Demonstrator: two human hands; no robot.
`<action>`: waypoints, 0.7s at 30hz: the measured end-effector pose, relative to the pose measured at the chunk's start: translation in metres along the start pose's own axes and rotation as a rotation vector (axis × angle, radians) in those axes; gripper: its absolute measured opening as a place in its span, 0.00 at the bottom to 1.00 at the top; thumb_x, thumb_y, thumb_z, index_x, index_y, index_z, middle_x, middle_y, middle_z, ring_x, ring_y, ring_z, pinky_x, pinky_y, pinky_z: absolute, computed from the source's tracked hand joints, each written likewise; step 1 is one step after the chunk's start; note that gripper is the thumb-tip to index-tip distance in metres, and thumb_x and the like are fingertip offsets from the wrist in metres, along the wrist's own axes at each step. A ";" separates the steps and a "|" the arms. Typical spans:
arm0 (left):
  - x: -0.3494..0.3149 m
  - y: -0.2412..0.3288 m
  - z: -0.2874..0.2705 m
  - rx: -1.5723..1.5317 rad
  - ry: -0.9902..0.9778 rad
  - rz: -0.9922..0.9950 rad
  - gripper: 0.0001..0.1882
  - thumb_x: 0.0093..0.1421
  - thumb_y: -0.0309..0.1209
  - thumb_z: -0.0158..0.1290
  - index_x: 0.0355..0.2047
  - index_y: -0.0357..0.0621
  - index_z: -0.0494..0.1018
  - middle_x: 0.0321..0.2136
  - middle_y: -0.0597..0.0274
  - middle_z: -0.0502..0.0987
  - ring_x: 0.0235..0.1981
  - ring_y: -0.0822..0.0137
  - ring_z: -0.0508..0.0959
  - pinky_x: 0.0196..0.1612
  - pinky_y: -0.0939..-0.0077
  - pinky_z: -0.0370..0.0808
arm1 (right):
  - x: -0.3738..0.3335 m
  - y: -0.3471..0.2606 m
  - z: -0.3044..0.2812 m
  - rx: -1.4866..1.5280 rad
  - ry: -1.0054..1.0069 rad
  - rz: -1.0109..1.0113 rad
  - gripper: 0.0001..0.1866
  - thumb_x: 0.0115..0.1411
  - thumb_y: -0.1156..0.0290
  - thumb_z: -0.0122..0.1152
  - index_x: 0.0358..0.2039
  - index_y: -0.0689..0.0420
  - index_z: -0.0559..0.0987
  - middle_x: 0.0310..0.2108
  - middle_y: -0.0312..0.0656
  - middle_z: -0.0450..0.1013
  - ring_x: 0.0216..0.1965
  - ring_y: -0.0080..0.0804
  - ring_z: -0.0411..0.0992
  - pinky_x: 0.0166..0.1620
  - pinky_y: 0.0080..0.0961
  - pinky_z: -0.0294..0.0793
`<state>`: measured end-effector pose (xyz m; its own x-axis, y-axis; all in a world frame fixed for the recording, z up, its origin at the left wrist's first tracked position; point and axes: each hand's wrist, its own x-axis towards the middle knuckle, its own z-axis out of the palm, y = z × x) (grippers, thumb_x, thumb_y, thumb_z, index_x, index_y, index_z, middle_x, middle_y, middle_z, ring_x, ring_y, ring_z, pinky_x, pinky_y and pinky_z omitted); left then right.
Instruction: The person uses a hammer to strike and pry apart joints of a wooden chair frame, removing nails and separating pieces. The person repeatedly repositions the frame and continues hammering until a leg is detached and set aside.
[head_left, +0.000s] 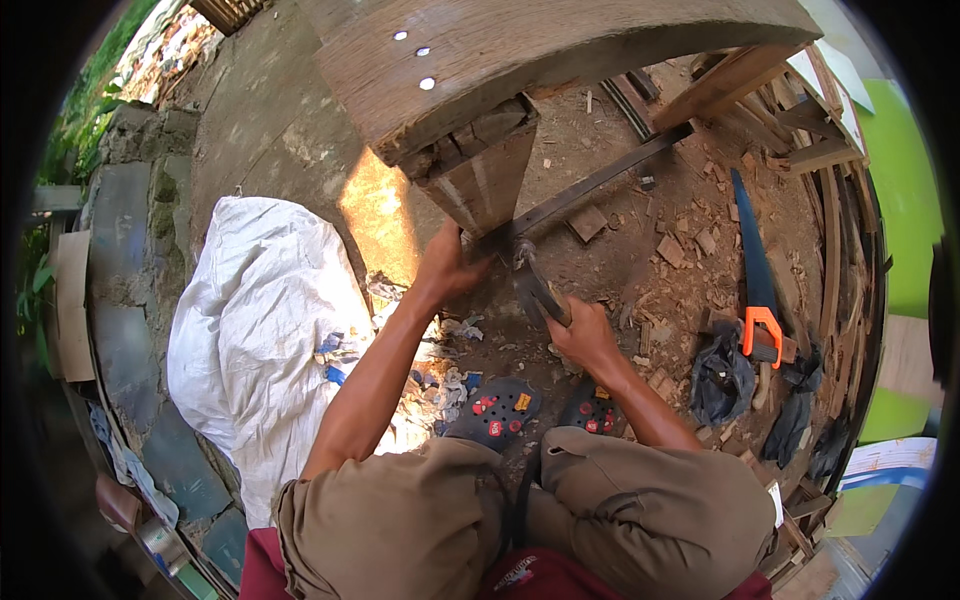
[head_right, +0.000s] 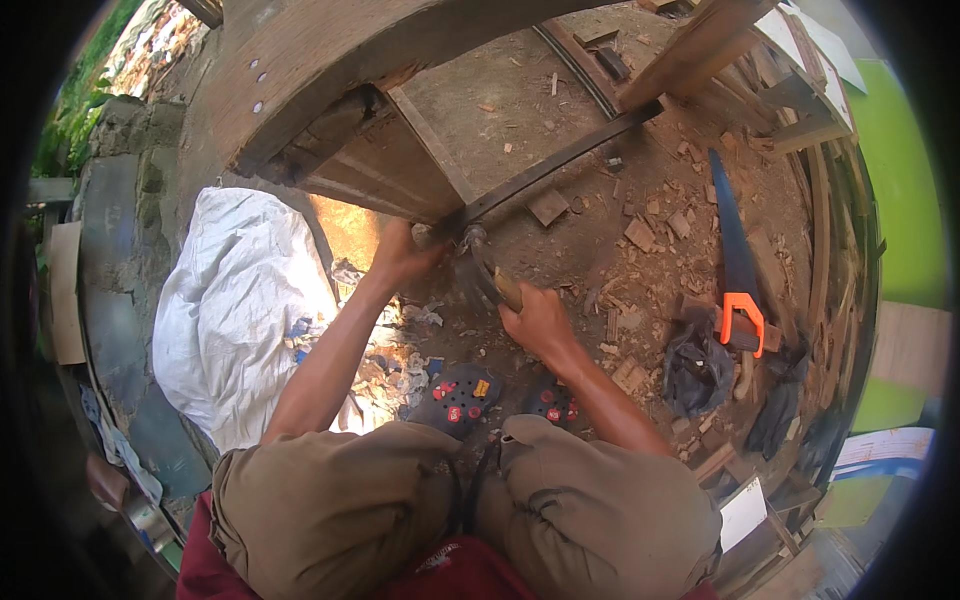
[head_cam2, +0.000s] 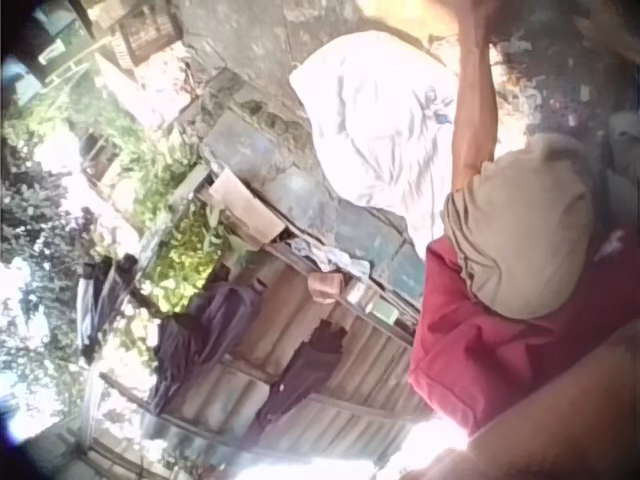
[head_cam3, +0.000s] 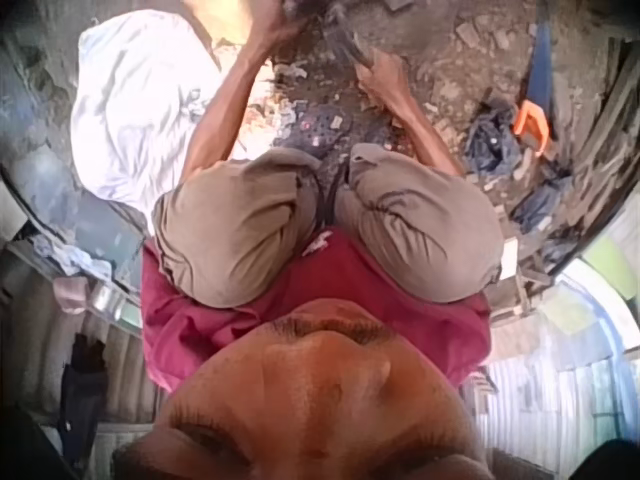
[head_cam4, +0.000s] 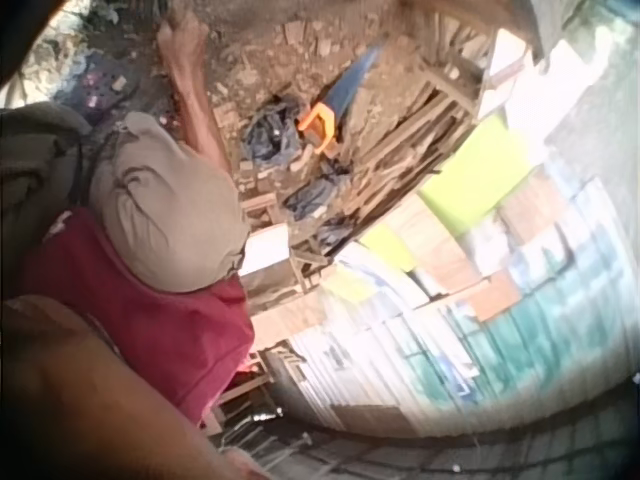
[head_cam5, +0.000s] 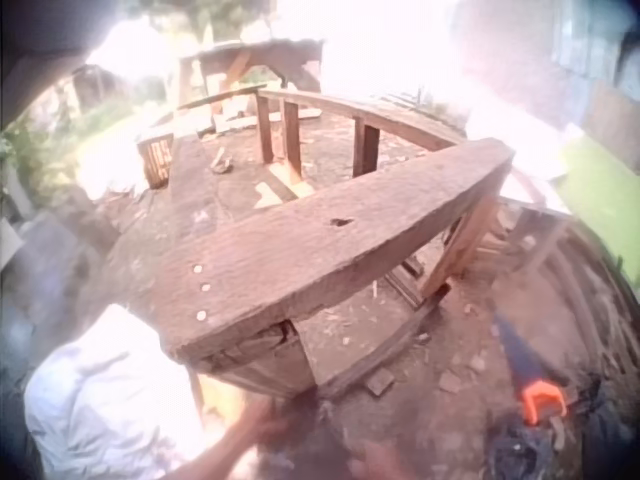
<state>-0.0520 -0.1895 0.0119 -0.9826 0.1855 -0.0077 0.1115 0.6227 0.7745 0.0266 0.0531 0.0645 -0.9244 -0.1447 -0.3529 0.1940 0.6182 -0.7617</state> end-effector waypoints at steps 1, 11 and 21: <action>0.000 0.000 -0.001 -0.003 0.026 0.038 0.42 0.50 0.35 0.67 0.62 0.41 0.58 0.52 0.35 0.74 0.55 0.40 0.74 0.57 0.56 0.72 | -0.006 -0.005 -0.002 0.020 0.000 -0.011 0.12 0.55 0.68 0.65 0.31 0.65 0.77 0.24 0.59 0.75 0.33 0.62 0.76 0.33 0.43 0.75; 0.000 -0.012 0.006 -0.001 -0.025 -0.073 0.42 0.50 0.37 0.67 0.62 0.38 0.60 0.53 0.35 0.72 0.57 0.41 0.72 0.59 0.58 0.70 | -0.017 -0.013 0.003 0.090 -0.012 -0.064 0.13 0.55 0.67 0.65 0.33 0.65 0.78 0.24 0.60 0.75 0.32 0.62 0.76 0.34 0.45 0.75; 0.000 -0.009 0.000 -0.041 0.004 -0.003 0.38 0.49 0.34 0.67 0.59 0.39 0.65 0.54 0.40 0.74 0.57 0.44 0.73 0.60 0.60 0.69 | -0.020 -0.004 0.013 0.109 -0.019 -0.172 0.15 0.54 0.67 0.65 0.38 0.64 0.79 0.28 0.62 0.76 0.35 0.62 0.76 0.36 0.47 0.76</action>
<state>-0.0527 -0.1949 0.0049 -0.9836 0.1803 -0.0072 0.1025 0.5912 0.8000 0.0488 0.0434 0.0680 -0.9407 -0.2564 -0.2223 0.0693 0.4960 -0.8655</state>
